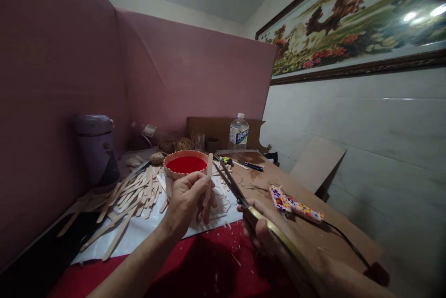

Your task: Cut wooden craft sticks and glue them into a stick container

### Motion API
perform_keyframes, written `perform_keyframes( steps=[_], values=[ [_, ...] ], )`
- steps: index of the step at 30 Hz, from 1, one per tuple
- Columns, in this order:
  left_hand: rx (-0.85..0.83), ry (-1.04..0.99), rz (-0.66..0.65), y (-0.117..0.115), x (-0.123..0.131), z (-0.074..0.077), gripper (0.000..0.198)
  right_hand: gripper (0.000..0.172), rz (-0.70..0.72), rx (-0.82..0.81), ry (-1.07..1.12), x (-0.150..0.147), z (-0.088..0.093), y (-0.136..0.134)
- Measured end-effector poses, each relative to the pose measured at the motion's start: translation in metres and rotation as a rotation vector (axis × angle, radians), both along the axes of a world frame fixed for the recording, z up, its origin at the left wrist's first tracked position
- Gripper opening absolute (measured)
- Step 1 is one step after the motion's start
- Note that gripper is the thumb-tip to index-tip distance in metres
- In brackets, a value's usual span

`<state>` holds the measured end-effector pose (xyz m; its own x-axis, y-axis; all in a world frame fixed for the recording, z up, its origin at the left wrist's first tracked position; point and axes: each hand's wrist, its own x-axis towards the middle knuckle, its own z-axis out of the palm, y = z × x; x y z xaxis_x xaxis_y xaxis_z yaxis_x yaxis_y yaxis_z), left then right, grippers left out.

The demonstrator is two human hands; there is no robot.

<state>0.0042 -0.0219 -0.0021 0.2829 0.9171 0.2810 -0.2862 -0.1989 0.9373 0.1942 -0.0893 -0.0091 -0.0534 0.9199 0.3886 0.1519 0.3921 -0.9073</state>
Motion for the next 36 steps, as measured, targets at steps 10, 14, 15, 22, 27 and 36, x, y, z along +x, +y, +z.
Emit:
perform_keyframes(
  steps=[10,14,15,22,27,36],
  values=[
    [0.014,0.074,-0.032,-0.001,0.001,-0.001,0.032,0.053,0.2,-0.123,-0.069,-0.024,0.006,-0.001],
    [0.015,0.089,-0.025,-0.002,0.003,0.0,0.035,0.062,0.196,-0.176,-0.068,-0.027,0.002,-0.001],
    [0.012,0.087,-0.025,-0.002,0.003,0.0,0.035,0.064,0.199,-0.188,-0.063,-0.027,0.001,-0.002],
    [0.024,0.064,-0.066,-0.002,0.003,-0.002,0.033,0.066,0.3,-0.214,-0.057,-0.024,-0.015,0.003],
    [0.023,0.091,-0.052,-0.002,0.002,-0.001,0.035,0.065,0.304,-0.172,-0.102,-0.024,-0.013,0.005],
    [0.019,0.056,-0.044,-0.003,0.003,0.0,0.034,0.062,0.259,-0.12,-0.203,-0.025,-0.001,0.001]
  ],
)
